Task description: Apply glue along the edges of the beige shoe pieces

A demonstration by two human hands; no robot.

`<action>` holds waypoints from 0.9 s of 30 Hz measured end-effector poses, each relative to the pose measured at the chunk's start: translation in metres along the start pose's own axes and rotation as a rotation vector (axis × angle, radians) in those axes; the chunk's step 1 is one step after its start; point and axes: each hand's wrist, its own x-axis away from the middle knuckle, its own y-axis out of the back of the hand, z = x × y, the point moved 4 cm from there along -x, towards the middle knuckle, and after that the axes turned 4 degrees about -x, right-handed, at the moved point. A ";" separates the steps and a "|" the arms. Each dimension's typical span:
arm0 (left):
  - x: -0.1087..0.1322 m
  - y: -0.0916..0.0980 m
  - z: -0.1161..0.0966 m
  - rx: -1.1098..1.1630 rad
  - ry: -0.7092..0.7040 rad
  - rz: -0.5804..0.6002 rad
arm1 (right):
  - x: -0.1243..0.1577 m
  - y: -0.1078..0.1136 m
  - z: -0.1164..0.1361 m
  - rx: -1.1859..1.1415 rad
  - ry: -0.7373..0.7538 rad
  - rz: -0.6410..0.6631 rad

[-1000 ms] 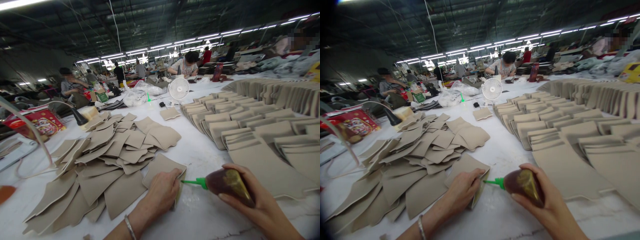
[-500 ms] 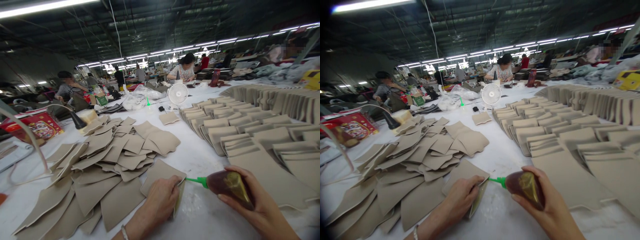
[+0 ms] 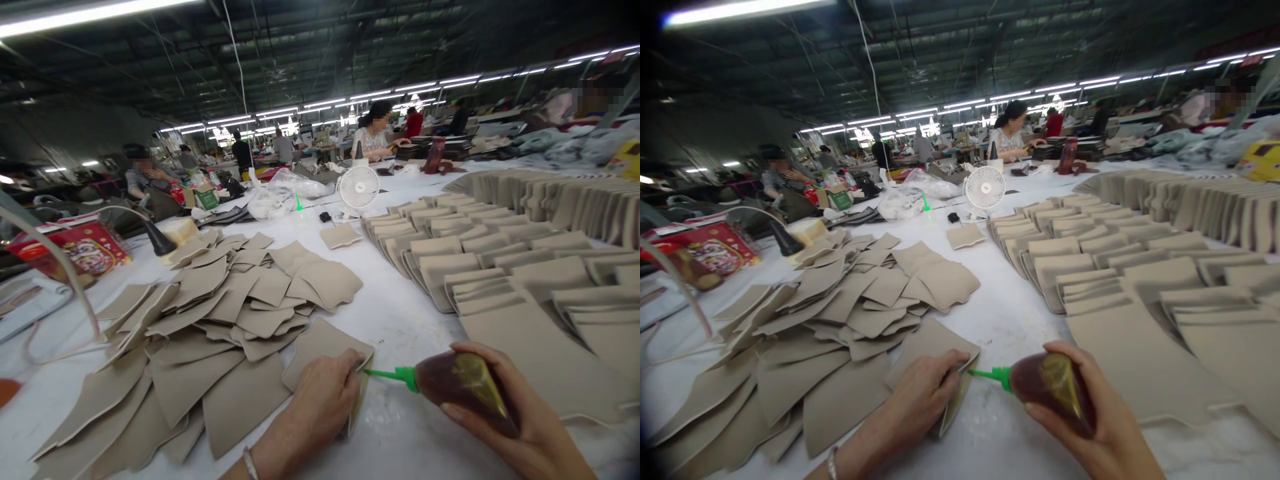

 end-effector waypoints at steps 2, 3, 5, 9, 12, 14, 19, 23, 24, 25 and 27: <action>0.001 0.001 -0.001 -0.003 0.006 -0.002 | 0.002 0.000 0.002 -0.029 -0.033 -0.040; 0.001 0.001 -0.001 -0.003 0.006 -0.001 | 0.004 -0.001 0.003 -0.049 -0.050 -0.049; 0.001 0.001 0.000 -0.005 0.005 0.001 | 0.009 -0.005 0.004 -0.100 -0.089 -0.023; 0.000 0.000 0.002 -0.013 -0.008 -0.021 | 0.015 -0.007 -0.003 -0.145 -0.134 0.017; 0.001 -0.001 0.002 -0.022 -0.019 -0.034 | 0.014 -0.004 -0.007 -0.127 -0.107 0.023; 0.001 -0.001 0.002 -0.028 -0.025 -0.042 | 0.017 -0.006 -0.005 -0.129 -0.119 0.015; 0.002 0.000 0.002 -0.040 -0.018 -0.042 | 0.022 -0.011 0.000 -0.152 -0.148 0.027; 0.001 -0.001 0.003 -0.047 -0.026 -0.057 | 0.016 -0.008 -0.008 -0.056 -0.077 0.058; 0.001 -0.002 0.003 -0.044 -0.027 -0.061 | 0.018 -0.009 -0.007 -0.053 -0.068 0.072; 0.000 -0.002 0.004 -0.042 -0.027 -0.064 | 0.021 -0.010 -0.006 -0.060 -0.073 0.086; 0.000 -0.003 0.005 -0.043 -0.024 -0.067 | 0.031 -0.014 -0.003 -0.073 -0.108 0.087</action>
